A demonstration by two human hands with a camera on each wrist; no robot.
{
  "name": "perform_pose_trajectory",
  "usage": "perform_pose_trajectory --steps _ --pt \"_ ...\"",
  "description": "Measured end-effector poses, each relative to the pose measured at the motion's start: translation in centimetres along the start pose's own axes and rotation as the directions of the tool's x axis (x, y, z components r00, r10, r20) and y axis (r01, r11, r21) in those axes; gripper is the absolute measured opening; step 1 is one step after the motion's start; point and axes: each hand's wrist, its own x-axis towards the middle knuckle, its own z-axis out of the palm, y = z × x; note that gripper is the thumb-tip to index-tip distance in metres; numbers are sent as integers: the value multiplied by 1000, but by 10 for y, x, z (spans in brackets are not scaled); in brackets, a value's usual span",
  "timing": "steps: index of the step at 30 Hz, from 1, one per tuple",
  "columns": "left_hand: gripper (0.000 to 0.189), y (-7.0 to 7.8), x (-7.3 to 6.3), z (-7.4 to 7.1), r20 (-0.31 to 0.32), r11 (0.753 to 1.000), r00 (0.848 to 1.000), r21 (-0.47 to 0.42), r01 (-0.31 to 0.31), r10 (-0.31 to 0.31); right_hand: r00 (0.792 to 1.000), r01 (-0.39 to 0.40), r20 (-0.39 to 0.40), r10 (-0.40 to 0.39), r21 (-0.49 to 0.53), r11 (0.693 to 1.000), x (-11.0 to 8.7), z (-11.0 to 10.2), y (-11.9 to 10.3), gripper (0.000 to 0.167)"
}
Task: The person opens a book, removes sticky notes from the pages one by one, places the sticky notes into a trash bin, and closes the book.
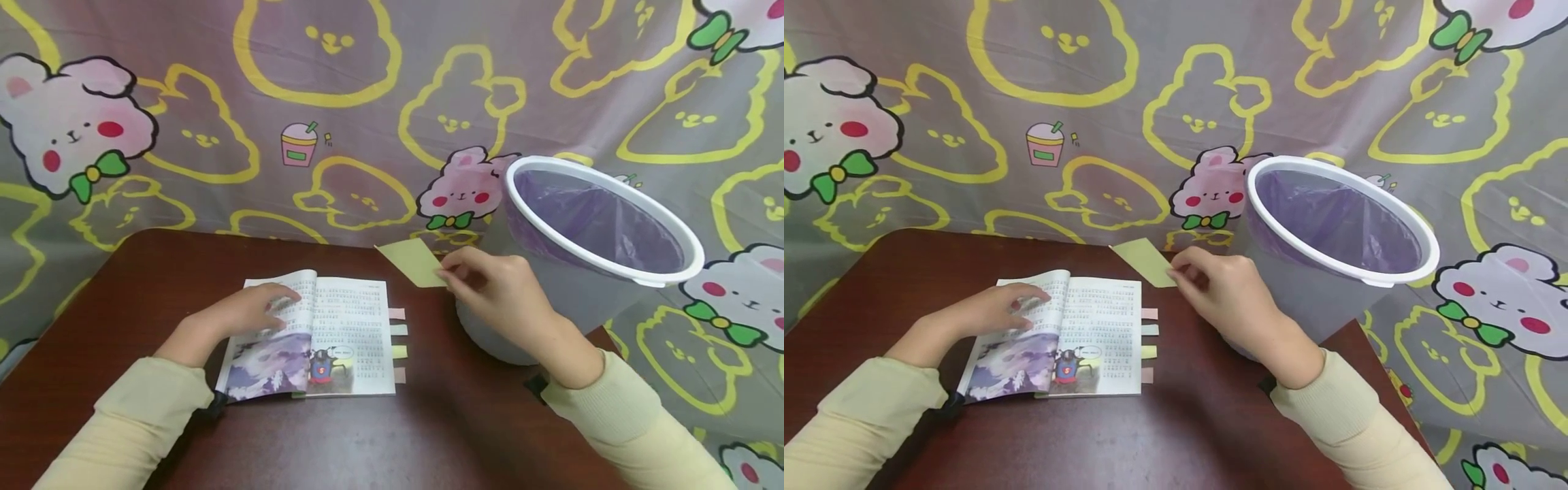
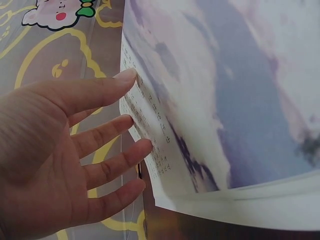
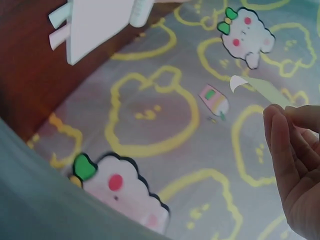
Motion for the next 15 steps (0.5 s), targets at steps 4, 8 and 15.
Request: perform_pose_trajectory --steps 4,8,15 --pt "47 1 -2 -1 1 1000 1000 2 6 -6 998 38 -40 -39 -35 999 2 -20 -3 23" --pt "48 1 -2 -1 6 1000 1000 -4 9 -9 995 37 -91 -44 -68 997 5 -44 -5 25" --pt "48 -1 -1 0 1 1000 1000 -11 12 -11 981 -73 -189 50 -118 990 5 -81 -3 29"
